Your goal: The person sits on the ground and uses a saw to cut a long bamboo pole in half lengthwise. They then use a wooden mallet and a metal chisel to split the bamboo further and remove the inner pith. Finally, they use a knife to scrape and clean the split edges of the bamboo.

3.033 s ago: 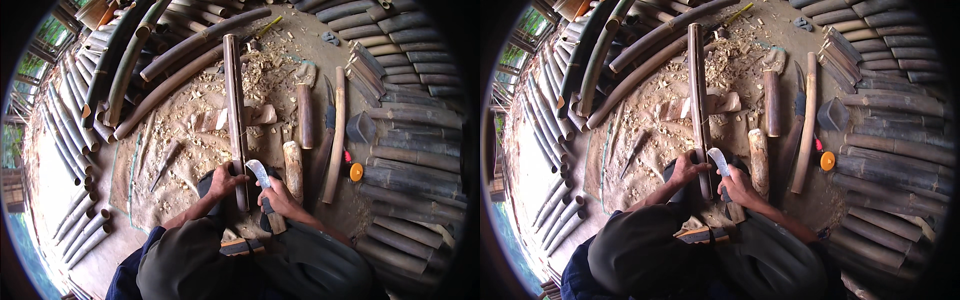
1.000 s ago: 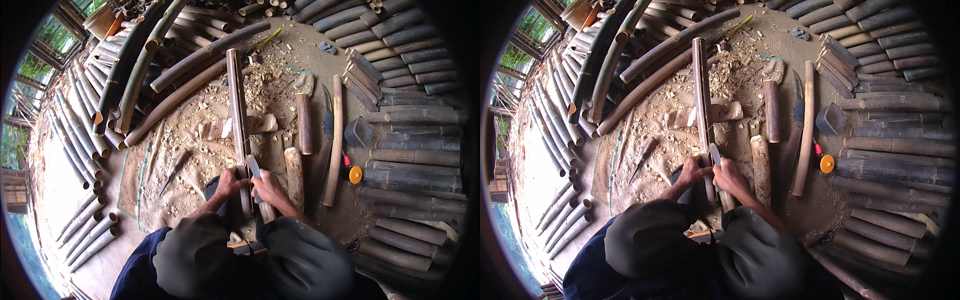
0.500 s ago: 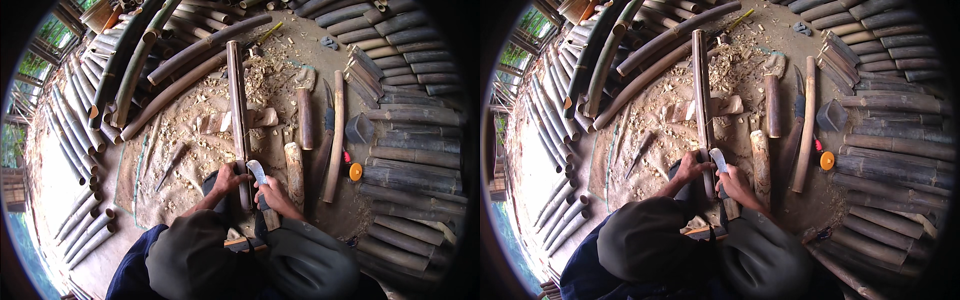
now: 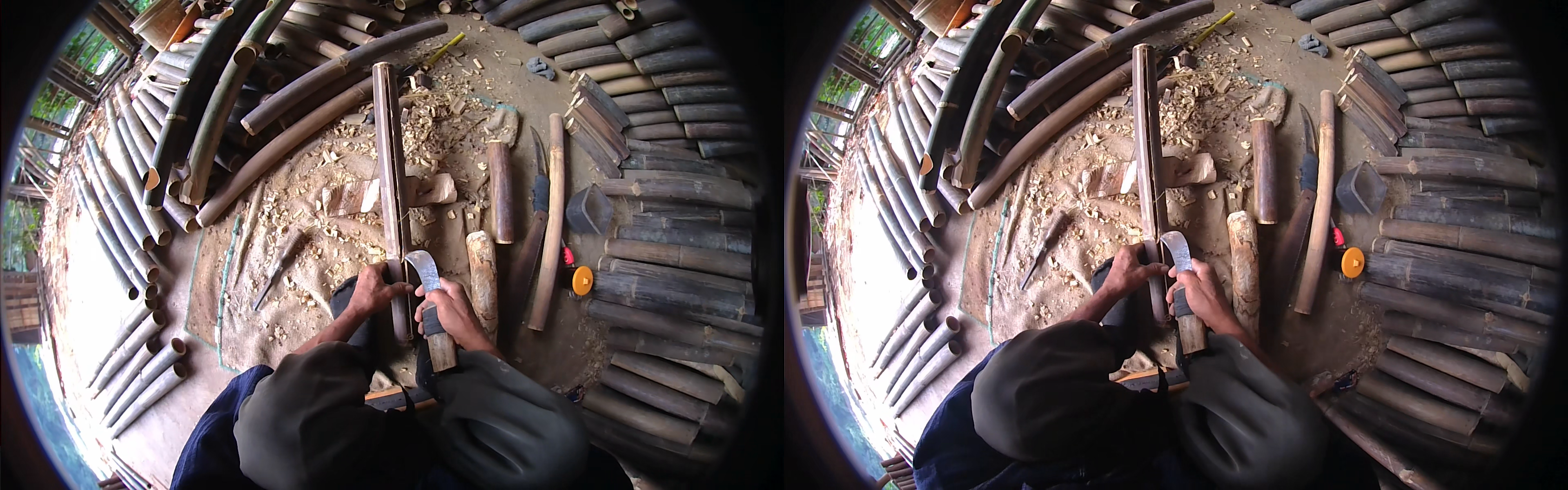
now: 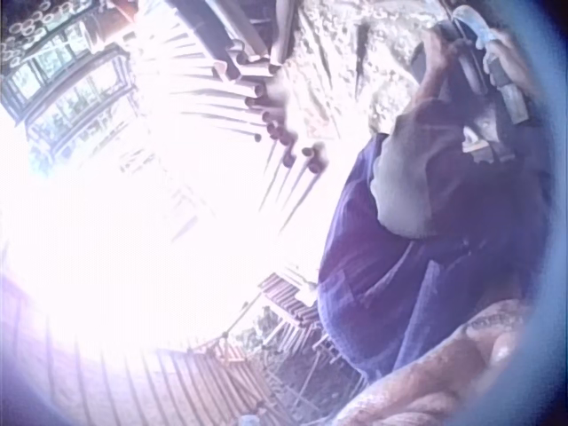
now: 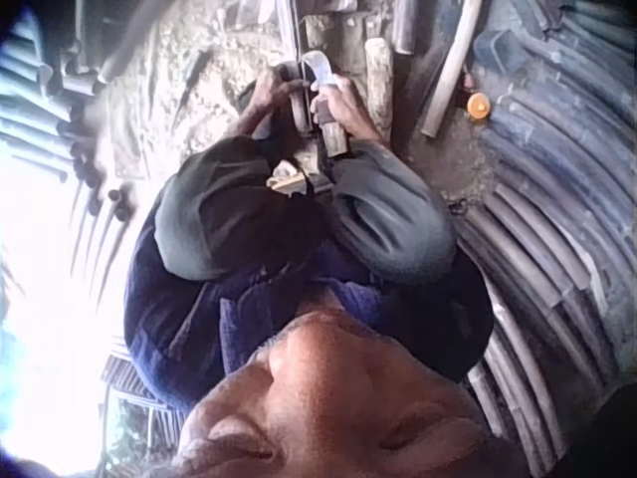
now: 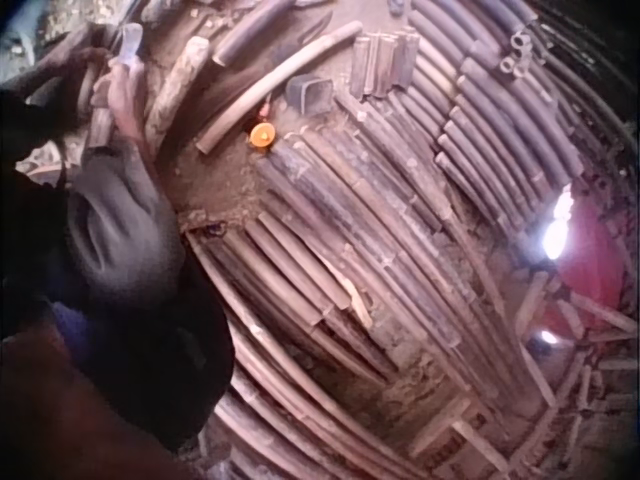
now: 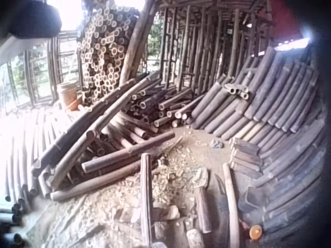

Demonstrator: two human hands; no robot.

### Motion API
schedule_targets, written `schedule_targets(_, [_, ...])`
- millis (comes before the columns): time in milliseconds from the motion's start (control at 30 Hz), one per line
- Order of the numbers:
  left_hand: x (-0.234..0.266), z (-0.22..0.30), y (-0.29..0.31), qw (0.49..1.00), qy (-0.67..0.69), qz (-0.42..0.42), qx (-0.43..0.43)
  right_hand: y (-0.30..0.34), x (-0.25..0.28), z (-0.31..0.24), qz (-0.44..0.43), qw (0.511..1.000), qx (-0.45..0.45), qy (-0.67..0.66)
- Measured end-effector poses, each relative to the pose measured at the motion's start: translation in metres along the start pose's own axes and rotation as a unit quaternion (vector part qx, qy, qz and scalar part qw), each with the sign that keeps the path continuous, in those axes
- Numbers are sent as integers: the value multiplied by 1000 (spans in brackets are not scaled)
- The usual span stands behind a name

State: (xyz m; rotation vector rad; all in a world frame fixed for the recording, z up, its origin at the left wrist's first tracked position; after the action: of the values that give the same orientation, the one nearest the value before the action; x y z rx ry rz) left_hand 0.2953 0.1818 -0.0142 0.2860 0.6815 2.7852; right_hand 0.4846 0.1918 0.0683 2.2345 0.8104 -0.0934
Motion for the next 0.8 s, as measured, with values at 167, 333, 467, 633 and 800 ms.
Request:
schedule_targets(167, [-2,4,0,1000,-4,0,4,-1,3,1,0,998,6,-55])
schedule_targets(333, [0,8,3,1000,-12,1,8,-8,1,3,7,1000,26,4])
schedule_targets(467, [-5,9,-1,1000,-8,-3,-8,-35,16,6,36,992,81,91])
schedule_targets(633, [-1,-1,-4,1000,-13,-4,15,-48,13,-4,29,990,72,117])
schedule_targets(800, [2,3,3,1000,-17,8,24,-44,13,5,10,996,91,-17])
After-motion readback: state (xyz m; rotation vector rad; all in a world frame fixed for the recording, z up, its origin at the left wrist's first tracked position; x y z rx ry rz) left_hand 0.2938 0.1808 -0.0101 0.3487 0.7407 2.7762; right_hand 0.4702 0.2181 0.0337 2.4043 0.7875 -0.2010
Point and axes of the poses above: each hand's wrist, its own y-axis away from the middle knuckle, its own x-axis out of the back of the hand, z = x × y, the point moved 4 cm from there along -y, towards the middle knuckle, and after that the axes turned 11 degrees about -z, right-handed, at the moved point
